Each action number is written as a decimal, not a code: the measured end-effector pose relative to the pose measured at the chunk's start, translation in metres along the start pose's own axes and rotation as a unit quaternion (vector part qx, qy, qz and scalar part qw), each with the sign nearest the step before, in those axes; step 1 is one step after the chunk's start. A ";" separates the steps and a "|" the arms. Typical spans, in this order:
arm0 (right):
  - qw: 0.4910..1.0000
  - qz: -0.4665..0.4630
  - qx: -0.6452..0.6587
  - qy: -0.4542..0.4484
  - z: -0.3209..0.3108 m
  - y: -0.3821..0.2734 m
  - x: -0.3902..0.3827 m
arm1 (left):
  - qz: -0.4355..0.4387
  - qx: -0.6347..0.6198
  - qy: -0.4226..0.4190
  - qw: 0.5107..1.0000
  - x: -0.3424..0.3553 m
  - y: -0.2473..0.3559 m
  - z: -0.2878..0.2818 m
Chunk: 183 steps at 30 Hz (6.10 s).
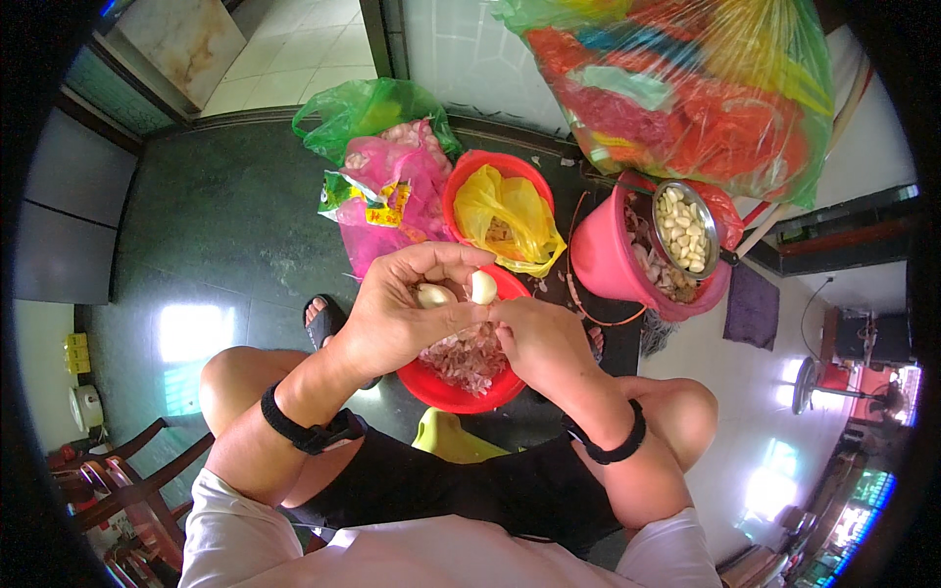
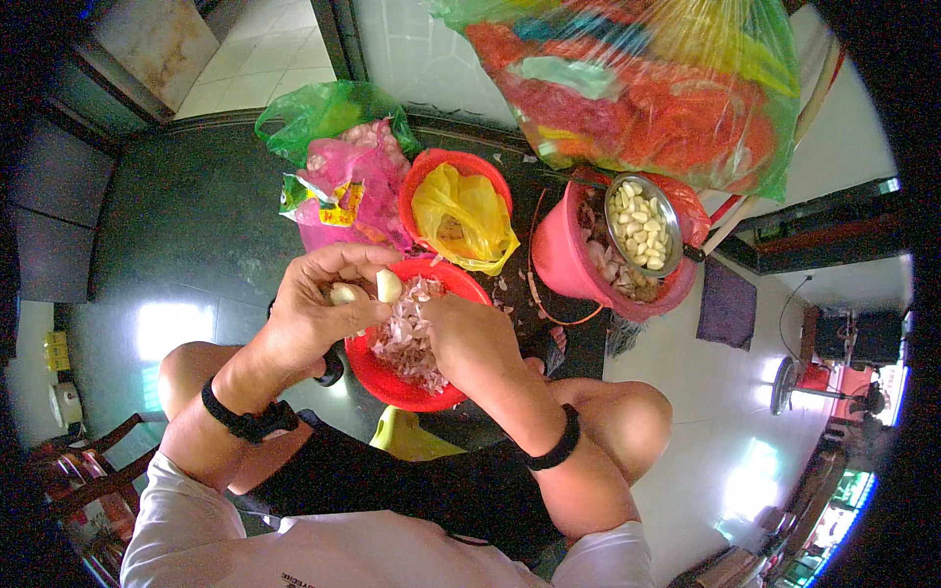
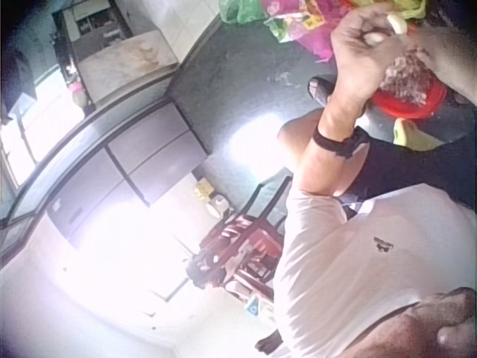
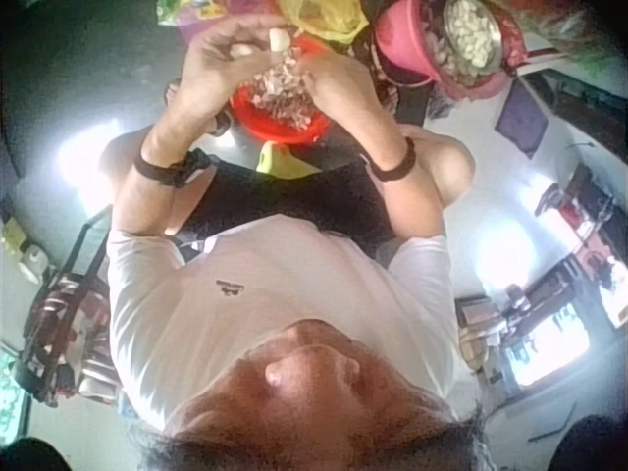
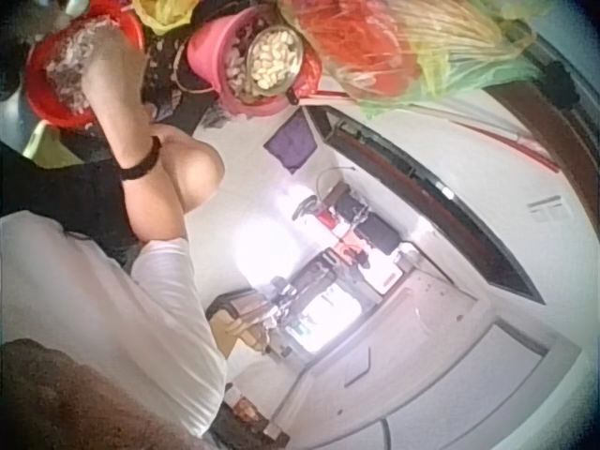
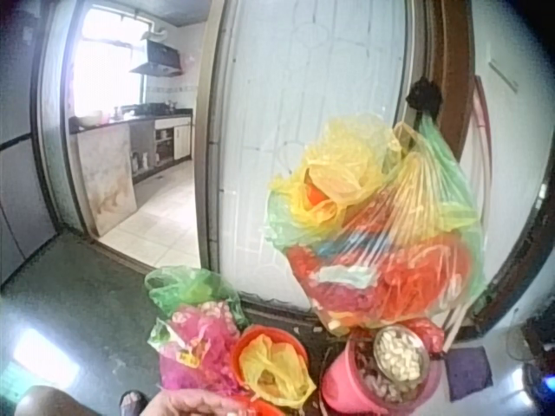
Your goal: The person peels garlic bulbs by hand over a red bowl, placing the peeled cloves into a pink bucket containing more garlic.
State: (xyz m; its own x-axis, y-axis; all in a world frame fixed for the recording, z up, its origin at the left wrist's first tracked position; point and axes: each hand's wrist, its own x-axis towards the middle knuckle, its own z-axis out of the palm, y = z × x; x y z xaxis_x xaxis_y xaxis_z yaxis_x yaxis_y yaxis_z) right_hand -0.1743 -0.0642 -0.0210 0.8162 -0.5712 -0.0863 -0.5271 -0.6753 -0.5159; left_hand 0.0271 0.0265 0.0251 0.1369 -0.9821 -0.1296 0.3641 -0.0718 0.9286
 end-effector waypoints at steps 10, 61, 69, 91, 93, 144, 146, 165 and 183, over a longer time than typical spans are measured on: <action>0.976 -0.077 0.117 0.168 -0.034 -0.022 0.005 | 0.014 0.098 -0.004 0.995 -0.002 0.001 0.001; 0.918 -0.215 0.149 0.299 -0.052 -0.030 0.007 | -0.048 0.069 -0.049 0.995 0.007 0.004 0.000; 0.923 -0.213 0.134 0.291 -0.053 -0.031 0.005 | -0.091 -0.020 -0.073 0.993 0.005 0.012 0.004; 0.912 -0.193 0.186 0.310 -0.052 -0.024 0.001 | -0.101 -0.164 -0.081 0.978 0.003 0.009 -0.003; 0.916 -0.183 0.211 0.289 -0.057 -0.028 -0.001 | -0.094 -0.129 -0.062 0.985 0.004 0.007 -0.002; 0.922 -0.104 0.199 0.315 -0.034 -0.032 0.006 | -0.005 0.026 0.005 1.000 0.007 -0.010 0.002; 0.923 -0.097 0.192 0.320 -0.033 -0.033 0.008 | 0.010 0.055 0.009 0.998 0.009 -0.011 0.003; 0.995 0.061 0.053 0.053 -0.028 -0.011 0.005 | -0.137 0.016 0.073 0.988 0.009 -0.005 -0.002; 0.887 0.187 0.271 0.323 -0.063 0.076 -0.001 | -0.224 -0.160 0.032 0.961 0.037 -0.042 0.031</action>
State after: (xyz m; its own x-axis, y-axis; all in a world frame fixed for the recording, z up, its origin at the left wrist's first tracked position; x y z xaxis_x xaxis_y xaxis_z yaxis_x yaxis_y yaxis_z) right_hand -0.2300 -0.1449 -0.0065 0.2102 -0.9746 0.0770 -0.3988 -0.1574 -0.9034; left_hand -0.0113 -0.0126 -0.0078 -0.0471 -0.8519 -0.5215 0.6627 -0.4173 0.6219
